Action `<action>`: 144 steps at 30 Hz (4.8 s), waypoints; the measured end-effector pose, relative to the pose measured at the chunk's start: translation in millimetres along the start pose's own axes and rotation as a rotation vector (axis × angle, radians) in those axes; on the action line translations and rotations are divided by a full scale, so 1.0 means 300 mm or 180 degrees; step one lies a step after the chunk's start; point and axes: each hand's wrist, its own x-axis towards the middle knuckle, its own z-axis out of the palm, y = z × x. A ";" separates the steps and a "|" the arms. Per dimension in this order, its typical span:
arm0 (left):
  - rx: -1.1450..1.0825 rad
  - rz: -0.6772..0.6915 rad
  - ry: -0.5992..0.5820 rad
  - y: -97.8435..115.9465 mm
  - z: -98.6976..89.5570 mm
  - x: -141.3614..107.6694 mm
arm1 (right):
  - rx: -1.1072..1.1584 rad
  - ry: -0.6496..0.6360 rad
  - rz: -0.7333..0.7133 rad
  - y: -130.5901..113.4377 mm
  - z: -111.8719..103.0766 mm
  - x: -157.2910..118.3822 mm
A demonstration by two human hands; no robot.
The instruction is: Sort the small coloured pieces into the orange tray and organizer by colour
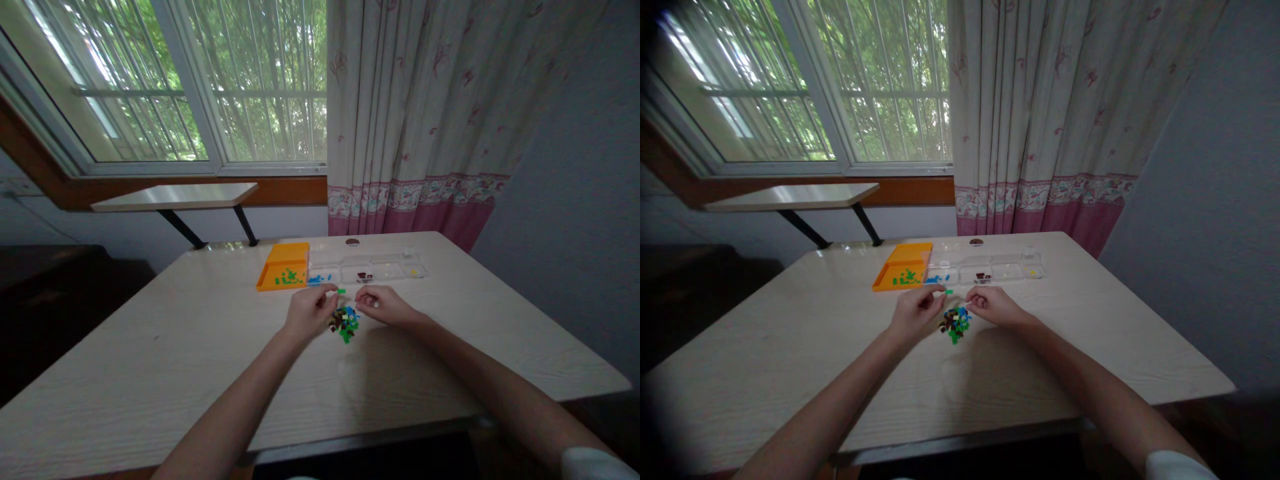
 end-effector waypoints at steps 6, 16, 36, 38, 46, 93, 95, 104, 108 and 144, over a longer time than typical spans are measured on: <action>0.0264 0.0344 0.1172 -0.005 -0.074 0.034 | -0.0617 -0.0748 -0.0043 0.004 -0.037 -0.012; 0.0427 0.0491 0.1282 -0.002 -0.067 0.032 | -0.0681 -0.0834 -0.0050 0.005 -0.023 -0.005; 0.0479 -0.0010 0.0922 -0.066 -0.046 0.025 | -0.0822 -0.0825 -0.0011 0.012 -0.019 -0.005; 0.0515 -0.0462 0.0879 -0.118 -0.038 0.025 | -0.0829 -0.0811 0.0004 0.012 -0.019 -0.006; 0.0947 -0.1860 0.0810 -0.303 -0.060 0.017 | -0.0813 -0.0815 0.0026 0.011 -0.017 -0.008; -0.0020 -0.0478 -0.0566 -0.034 0.001 0.009 | -0.0634 0.0003 -0.0032 -0.011 0.018 0.001; 0.0090 -0.0380 -0.0303 -0.038 -0.008 0.012 | -0.0725 -0.0154 -0.0025 -0.005 0.020 0.002; 0.0577 0.0116 0.0407 -0.013 -0.032 0.016 | -0.0996 -0.0405 -0.0179 0.010 0.032 0.000; 0.0645 0.0153 0.0494 -0.007 -0.033 0.016 | -0.1049 -0.0407 -0.0205 0.015 0.034 -0.001; 0.0501 -0.1083 -0.0451 -0.173 0.024 0.032 | -0.0585 -0.0016 -0.0091 -0.004 0.037 0.001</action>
